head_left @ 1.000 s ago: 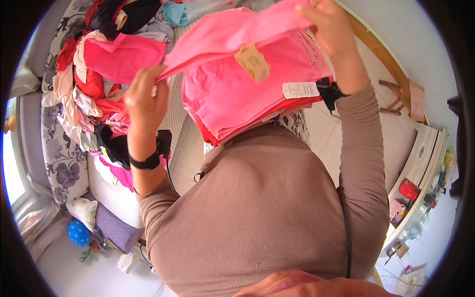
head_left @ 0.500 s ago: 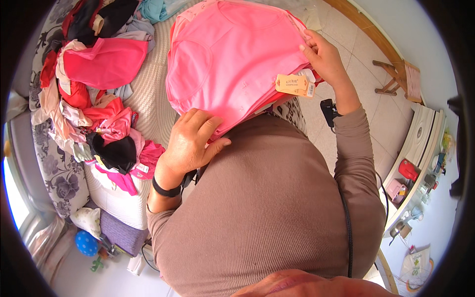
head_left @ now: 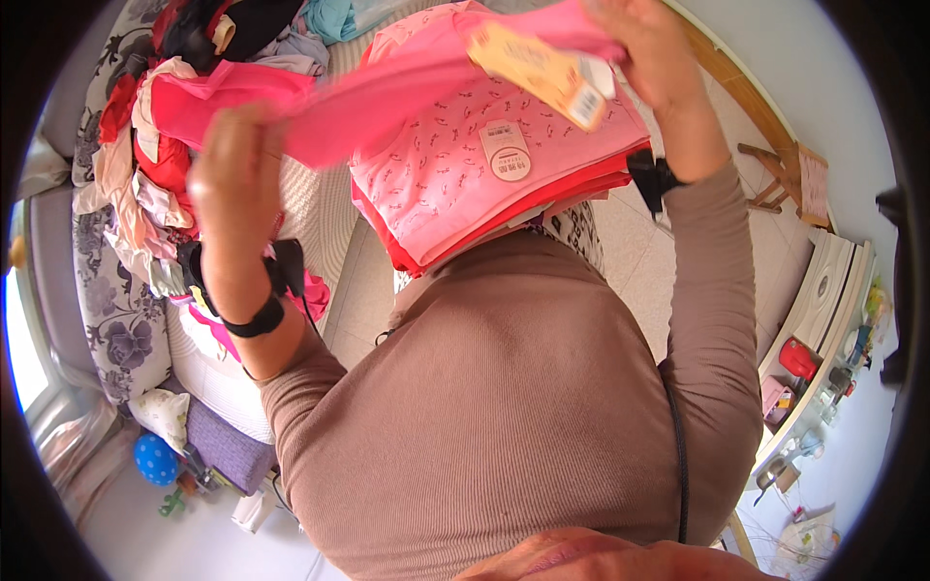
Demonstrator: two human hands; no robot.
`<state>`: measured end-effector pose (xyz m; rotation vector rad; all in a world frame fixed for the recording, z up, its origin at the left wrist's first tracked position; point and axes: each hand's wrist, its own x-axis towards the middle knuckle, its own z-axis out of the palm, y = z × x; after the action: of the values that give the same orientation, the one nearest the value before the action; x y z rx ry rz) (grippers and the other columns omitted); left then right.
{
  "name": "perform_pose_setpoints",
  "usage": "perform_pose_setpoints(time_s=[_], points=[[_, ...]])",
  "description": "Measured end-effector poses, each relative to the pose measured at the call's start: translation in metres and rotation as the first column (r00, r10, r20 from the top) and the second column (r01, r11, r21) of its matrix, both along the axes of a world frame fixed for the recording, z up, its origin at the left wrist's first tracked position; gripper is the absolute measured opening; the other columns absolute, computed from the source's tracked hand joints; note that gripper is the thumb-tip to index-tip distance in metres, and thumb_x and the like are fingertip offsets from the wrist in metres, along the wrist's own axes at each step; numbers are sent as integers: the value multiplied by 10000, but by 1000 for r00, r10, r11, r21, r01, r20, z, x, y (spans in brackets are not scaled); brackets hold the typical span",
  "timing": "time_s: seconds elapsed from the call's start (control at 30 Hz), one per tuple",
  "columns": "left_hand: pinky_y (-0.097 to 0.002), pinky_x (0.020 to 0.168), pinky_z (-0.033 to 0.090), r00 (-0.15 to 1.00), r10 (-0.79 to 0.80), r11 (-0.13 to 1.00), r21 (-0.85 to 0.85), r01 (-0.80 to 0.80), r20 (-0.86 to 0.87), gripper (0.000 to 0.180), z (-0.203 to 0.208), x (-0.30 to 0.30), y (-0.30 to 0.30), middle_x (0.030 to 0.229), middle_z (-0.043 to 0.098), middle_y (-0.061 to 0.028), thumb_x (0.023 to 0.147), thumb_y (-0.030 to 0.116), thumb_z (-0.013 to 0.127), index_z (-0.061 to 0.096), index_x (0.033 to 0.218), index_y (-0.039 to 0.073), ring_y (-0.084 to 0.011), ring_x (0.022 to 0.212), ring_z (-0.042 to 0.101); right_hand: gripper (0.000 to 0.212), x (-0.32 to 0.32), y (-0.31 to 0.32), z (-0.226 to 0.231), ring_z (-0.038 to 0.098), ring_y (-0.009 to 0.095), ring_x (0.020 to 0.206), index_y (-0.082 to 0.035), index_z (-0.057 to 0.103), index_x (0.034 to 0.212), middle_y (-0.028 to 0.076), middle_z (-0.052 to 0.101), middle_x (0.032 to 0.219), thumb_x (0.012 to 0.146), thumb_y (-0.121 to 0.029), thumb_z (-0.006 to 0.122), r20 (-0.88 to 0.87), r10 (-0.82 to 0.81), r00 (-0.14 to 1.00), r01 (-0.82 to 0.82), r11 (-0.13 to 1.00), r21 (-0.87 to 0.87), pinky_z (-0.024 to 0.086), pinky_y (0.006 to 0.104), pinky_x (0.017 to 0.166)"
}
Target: The person folds various garments including pink, red, and black items by hand and stacks them into a neat pile on the bed. The person repeatedly picks up each item, aligns edges, and places it on top of the growing stack.
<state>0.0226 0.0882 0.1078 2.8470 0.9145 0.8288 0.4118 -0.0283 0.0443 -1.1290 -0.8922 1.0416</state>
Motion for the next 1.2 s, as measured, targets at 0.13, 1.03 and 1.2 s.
perform_pose_setpoints(time_s=[0.13, 1.03, 1.2], points=[[-343, 678, 562, 982, 40, 874, 470, -124, 186, 128, 28, -9, -18, 988, 717, -122, 929, 45, 701, 714, 1052, 13, -254, 822, 699, 463, 6, 12, 35, 658, 155, 1034, 61, 457, 1417, 101, 668, 1184, 1014, -91, 625, -96, -27, 995, 57, 944, 325, 520, 274, 943], [-422, 693, 537, 843, -521, 642, -591, 488, 131, 198, -97, -3, -97, 880, 584, -87, 886, 229, 706, 618, 891, 52, -297, 797, 632, 281, -15, -121, -102, 648, 305, 1020, -51, 671, 1256, 132, 651, 1135, 986, -85, 600, 904, 15, 428, 299, 941, -157, 513, 367, 889], [-344, 793, 540, 853, 307, 668, -734, 124, 423, 250, -137, -37, 12, 969, 675, -110, 911, 130, 758, 675, 1114, 11, -216, 854, 657, 274, -12, -118, -88, 600, 325, 1063, -24, 644, 1252, 156, 586, 1211, 1006, -141, 610, 958, -170, 229, 321, 943, 90, 504, 389, 904]])
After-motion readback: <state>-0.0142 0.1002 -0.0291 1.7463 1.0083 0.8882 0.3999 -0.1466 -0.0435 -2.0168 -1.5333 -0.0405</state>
